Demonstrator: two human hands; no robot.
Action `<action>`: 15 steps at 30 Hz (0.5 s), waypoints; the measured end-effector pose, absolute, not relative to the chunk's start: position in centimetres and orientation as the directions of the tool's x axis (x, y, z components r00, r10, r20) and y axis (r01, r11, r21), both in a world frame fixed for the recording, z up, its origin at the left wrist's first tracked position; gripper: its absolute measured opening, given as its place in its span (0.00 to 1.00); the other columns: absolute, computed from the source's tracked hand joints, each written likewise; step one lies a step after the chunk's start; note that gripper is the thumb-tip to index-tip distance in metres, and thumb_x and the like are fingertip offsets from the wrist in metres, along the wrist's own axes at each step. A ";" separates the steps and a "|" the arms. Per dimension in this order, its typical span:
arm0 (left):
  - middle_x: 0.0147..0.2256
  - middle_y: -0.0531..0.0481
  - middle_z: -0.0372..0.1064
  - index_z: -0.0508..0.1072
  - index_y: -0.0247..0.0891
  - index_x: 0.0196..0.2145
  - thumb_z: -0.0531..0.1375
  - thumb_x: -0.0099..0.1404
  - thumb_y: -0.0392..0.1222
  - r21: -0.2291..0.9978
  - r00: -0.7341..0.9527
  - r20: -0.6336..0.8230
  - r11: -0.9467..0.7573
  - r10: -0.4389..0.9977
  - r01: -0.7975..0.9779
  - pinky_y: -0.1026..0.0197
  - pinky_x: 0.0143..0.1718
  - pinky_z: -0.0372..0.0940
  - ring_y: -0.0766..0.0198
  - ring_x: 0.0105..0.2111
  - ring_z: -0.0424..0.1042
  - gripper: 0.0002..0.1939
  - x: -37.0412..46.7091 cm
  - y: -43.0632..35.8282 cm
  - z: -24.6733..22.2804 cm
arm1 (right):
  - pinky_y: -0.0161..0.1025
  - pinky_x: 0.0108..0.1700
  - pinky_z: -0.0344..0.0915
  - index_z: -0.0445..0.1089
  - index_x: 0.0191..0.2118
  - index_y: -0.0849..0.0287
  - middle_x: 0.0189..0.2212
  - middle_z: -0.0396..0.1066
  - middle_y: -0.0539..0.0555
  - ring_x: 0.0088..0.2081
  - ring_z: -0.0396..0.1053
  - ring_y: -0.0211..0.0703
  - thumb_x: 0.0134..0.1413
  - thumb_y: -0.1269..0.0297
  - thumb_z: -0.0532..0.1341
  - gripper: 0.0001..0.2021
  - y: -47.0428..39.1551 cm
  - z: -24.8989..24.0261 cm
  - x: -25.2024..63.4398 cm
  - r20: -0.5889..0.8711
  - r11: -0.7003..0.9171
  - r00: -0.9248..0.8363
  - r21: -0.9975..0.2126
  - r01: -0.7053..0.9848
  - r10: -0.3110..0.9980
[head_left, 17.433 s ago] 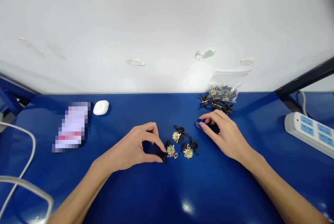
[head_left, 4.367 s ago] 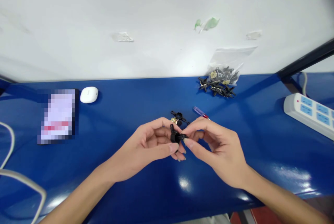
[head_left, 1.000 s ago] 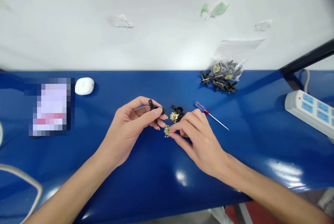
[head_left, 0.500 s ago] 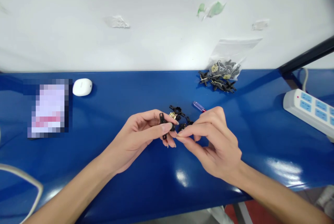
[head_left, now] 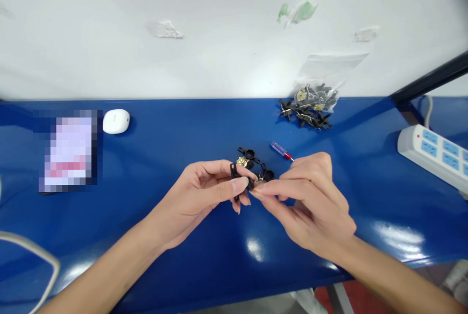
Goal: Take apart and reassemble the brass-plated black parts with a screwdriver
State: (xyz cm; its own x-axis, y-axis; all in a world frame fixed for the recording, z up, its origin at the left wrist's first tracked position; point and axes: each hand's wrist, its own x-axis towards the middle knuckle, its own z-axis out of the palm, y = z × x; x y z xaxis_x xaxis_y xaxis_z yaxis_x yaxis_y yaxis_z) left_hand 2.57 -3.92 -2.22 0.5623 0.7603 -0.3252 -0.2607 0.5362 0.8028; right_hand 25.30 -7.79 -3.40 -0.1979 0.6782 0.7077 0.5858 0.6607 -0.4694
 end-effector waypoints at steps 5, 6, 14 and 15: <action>0.37 0.46 0.81 0.93 0.41 0.43 0.78 0.73 0.43 0.804 0.591 -0.302 0.533 0.748 -0.264 0.62 0.38 0.76 0.62 0.35 0.79 0.05 2.4 -3.9 -2.7 | 0.52 0.38 0.70 0.80 0.49 0.47 0.32 0.82 0.47 0.29 0.76 0.44 0.69 0.71 0.77 0.12 -8.4 -3.9 25.6 0.705 0.649 -0.183 -0.477 0.593 0.685; 0.37 0.46 0.82 0.93 0.41 0.43 0.78 0.73 0.43 0.806 0.592 -0.302 0.532 0.747 -0.259 0.62 0.39 0.76 0.62 0.36 0.79 0.04 2.4 -3.9 -2.7 | 0.52 0.38 0.70 0.81 0.49 0.47 0.32 0.82 0.47 0.30 0.75 0.44 0.68 0.71 0.77 0.12 -8.4 -4.0 25.7 0.704 0.648 -0.183 -0.477 0.593 0.686; 0.37 0.44 0.86 0.94 0.41 0.42 0.80 0.70 0.39 0.822 0.608 -0.325 0.535 0.724 -0.197 0.65 0.38 0.78 0.63 0.35 0.81 0.04 1.6 -3.6 -2.0 | 0.49 0.37 0.71 0.81 0.53 0.53 0.34 0.81 0.50 0.32 0.74 0.43 0.72 0.69 0.75 0.09 -7.8 -3.4 25.5 0.689 0.690 -0.221 -0.535 0.487 0.690; 0.37 0.45 0.86 0.94 0.41 0.42 0.81 0.69 0.39 0.821 0.608 -0.326 0.536 0.724 -0.198 0.66 0.37 0.79 0.63 0.34 0.81 0.04 1.6 -3.6 -2.1 | 0.48 0.38 0.71 0.81 0.53 0.53 0.34 0.81 0.50 0.33 0.74 0.42 0.73 0.69 0.74 0.08 -7.7 -3.4 25.5 0.686 0.695 -0.235 -0.534 0.481 0.689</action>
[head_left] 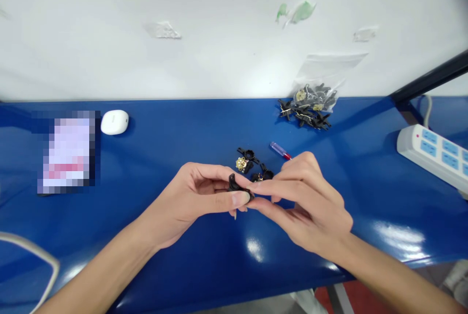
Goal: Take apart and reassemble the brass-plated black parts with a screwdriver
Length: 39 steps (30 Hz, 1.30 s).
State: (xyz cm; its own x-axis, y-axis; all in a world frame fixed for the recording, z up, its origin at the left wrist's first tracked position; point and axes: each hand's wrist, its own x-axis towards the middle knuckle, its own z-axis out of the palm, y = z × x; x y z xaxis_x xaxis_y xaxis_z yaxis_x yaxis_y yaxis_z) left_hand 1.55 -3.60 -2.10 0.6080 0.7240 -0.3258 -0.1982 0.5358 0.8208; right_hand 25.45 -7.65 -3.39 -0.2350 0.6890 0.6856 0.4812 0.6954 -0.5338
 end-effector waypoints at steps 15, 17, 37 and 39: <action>0.43 0.46 0.90 0.93 0.38 0.47 0.79 0.73 0.40 0.782 0.518 -0.298 0.516 0.802 -0.349 0.68 0.42 0.84 0.64 0.38 0.88 0.07 2.6 -3.9 -2.7 | 0.46 0.45 0.68 0.78 0.56 0.58 0.40 0.72 0.51 0.40 0.70 0.42 0.76 0.75 0.69 0.10 -7.3 -4.1 25.2 0.629 0.646 -0.223 -0.596 0.477 0.745; 0.46 0.44 0.91 0.93 0.38 0.50 0.76 0.78 0.44 0.768 0.524 -0.300 0.527 0.797 -0.363 0.68 0.45 0.84 0.64 0.40 0.88 0.09 2.6 -3.9 -2.9 | 0.46 0.44 0.68 0.78 0.56 0.58 0.40 0.71 0.50 0.40 0.69 0.42 0.75 0.76 0.69 0.11 -7.2 -4.1 25.3 0.634 0.644 -0.215 -0.592 0.485 0.743; 0.44 0.50 0.92 0.93 0.47 0.53 0.77 0.76 0.41 0.837 0.485 -0.344 0.497 0.804 -0.230 0.67 0.48 0.84 0.65 0.42 0.87 0.09 2.1 -3.9 -3.1 | 0.47 0.44 0.66 0.86 0.48 0.62 0.35 0.76 0.51 0.37 0.70 0.40 0.66 0.82 0.75 0.11 -7.2 -4.2 25.4 0.723 0.705 -0.229 -0.468 0.532 0.652; 0.44 0.49 0.92 0.93 0.47 0.52 0.77 0.76 0.42 0.842 0.492 -0.343 0.495 0.800 -0.217 0.64 0.49 0.85 0.61 0.44 0.89 0.09 2.1 -3.9 -3.0 | 0.47 0.43 0.65 0.87 0.47 0.61 0.35 0.75 0.52 0.36 0.69 0.40 0.66 0.83 0.75 0.11 -7.2 -4.1 25.5 0.724 0.704 -0.220 -0.475 0.529 0.654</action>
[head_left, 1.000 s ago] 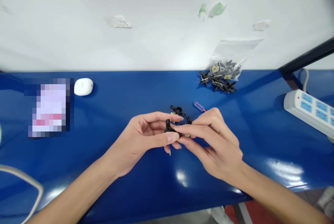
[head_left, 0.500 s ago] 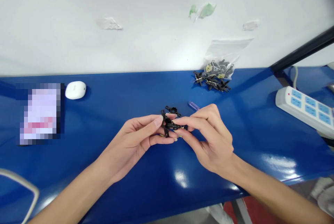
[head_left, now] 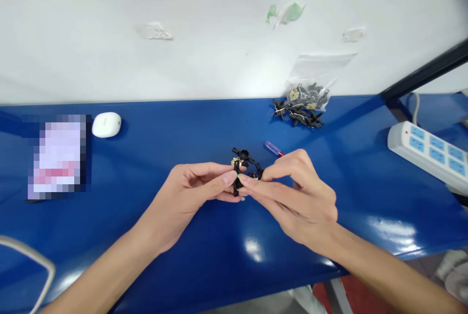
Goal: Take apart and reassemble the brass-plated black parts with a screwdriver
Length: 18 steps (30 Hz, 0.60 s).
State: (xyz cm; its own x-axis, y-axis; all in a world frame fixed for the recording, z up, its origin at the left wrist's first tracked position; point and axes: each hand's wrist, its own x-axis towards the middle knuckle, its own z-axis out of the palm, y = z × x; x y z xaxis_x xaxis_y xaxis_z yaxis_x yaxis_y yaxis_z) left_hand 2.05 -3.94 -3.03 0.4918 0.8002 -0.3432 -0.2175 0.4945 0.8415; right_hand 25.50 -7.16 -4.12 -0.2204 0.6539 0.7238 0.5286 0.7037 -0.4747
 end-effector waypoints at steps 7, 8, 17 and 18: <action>0.47 0.45 0.93 0.93 0.43 0.52 0.77 0.76 0.42 0.819 0.521 -0.376 0.538 0.766 -0.200 0.62 0.52 0.85 0.57 0.47 0.90 0.10 2.1 -3.7 -2.4 | 0.48 0.44 0.65 0.87 0.53 0.61 0.38 0.76 0.55 0.39 0.67 0.44 0.72 0.79 0.71 0.11 -7.0 -4.4 25.8 0.673 0.681 -0.244 -0.518 0.518 0.698; 0.48 0.45 0.93 0.93 0.43 0.53 0.77 0.75 0.42 0.813 0.527 -0.382 0.547 0.759 -0.198 0.62 0.53 0.85 0.56 0.48 0.90 0.10 2.1 -3.6 -2.3 | 0.48 0.44 0.65 0.87 0.53 0.61 0.38 0.77 0.55 0.40 0.66 0.44 0.73 0.78 0.70 0.10 -6.9 -4.4 25.8 0.666 0.676 -0.245 -0.526 0.516 0.705; 0.44 0.47 0.92 0.94 0.43 0.49 0.77 0.75 0.42 0.775 0.504 -0.400 0.576 0.766 -0.260 0.64 0.52 0.85 0.60 0.45 0.90 0.07 2.4 -4.0 -2.8 | 0.51 0.50 0.68 0.84 0.58 0.58 0.41 0.78 0.53 0.40 0.68 0.42 0.75 0.79 0.67 0.15 -7.2 -4.9 25.7 0.617 0.657 -0.274 -0.563 0.502 0.738; 0.43 0.47 0.92 0.94 0.42 0.49 0.77 0.75 0.42 0.772 0.508 -0.399 0.579 0.763 -0.264 0.64 0.52 0.85 0.60 0.45 0.90 0.07 2.4 -4.0 -2.8 | 0.51 0.51 0.69 0.84 0.58 0.57 0.41 0.78 0.53 0.41 0.69 0.42 0.76 0.79 0.67 0.15 -7.3 -4.9 25.7 0.609 0.650 -0.272 -0.573 0.499 0.745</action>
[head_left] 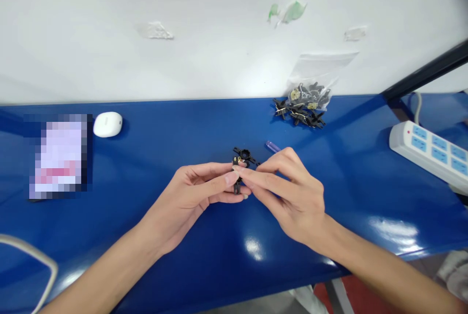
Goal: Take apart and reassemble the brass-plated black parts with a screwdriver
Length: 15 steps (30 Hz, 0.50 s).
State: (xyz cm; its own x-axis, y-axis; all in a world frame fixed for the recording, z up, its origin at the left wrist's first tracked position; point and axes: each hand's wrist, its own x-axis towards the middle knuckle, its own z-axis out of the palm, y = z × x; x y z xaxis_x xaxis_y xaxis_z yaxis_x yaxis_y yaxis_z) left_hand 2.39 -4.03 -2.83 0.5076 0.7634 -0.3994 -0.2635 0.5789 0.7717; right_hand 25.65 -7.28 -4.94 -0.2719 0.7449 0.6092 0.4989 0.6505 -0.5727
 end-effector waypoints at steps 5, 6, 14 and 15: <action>0.46 0.46 0.92 0.93 0.43 0.53 0.75 0.78 0.41 0.763 0.539 -0.377 0.582 0.753 -0.280 0.63 0.53 0.85 0.59 0.48 0.90 0.09 2.2 -3.9 -2.8 | 0.50 0.50 0.67 0.83 0.61 0.54 0.39 0.79 0.51 0.39 0.71 0.41 0.75 0.78 0.68 0.17 -7.2 -4.7 25.5 0.593 0.623 -0.242 -0.606 0.495 0.768; 0.48 0.45 0.92 0.92 0.44 0.55 0.75 0.78 0.41 0.764 0.545 -0.371 0.581 0.752 -0.282 0.62 0.54 0.84 0.59 0.48 0.90 0.10 2.2 -3.8 -2.8 | 0.49 0.49 0.67 0.82 0.62 0.54 0.38 0.79 0.50 0.39 0.71 0.41 0.75 0.78 0.68 0.17 -7.1 -4.6 25.4 0.589 0.619 -0.240 -0.610 0.494 0.771; 0.49 0.44 0.92 0.90 0.46 0.59 0.72 0.81 0.42 0.765 0.539 -0.373 0.579 0.755 -0.281 0.59 0.53 0.85 0.58 0.48 0.90 0.13 2.1 -3.9 -3.1 | 0.49 0.52 0.68 0.79 0.63 0.56 0.39 0.80 0.49 0.37 0.72 0.40 0.75 0.77 0.69 0.18 -6.9 -4.5 25.3 0.576 0.610 -0.235 -0.639 0.469 0.783; 0.49 0.44 0.92 0.90 0.46 0.59 0.73 0.80 0.42 0.769 0.533 -0.376 0.576 0.758 -0.278 0.59 0.53 0.86 0.58 0.47 0.90 0.13 2.1 -3.9 -3.1 | 0.49 0.53 0.68 0.79 0.63 0.56 0.38 0.80 0.48 0.37 0.72 0.40 0.75 0.77 0.69 0.17 -6.9 -4.5 25.3 0.571 0.605 -0.232 -0.644 0.468 0.788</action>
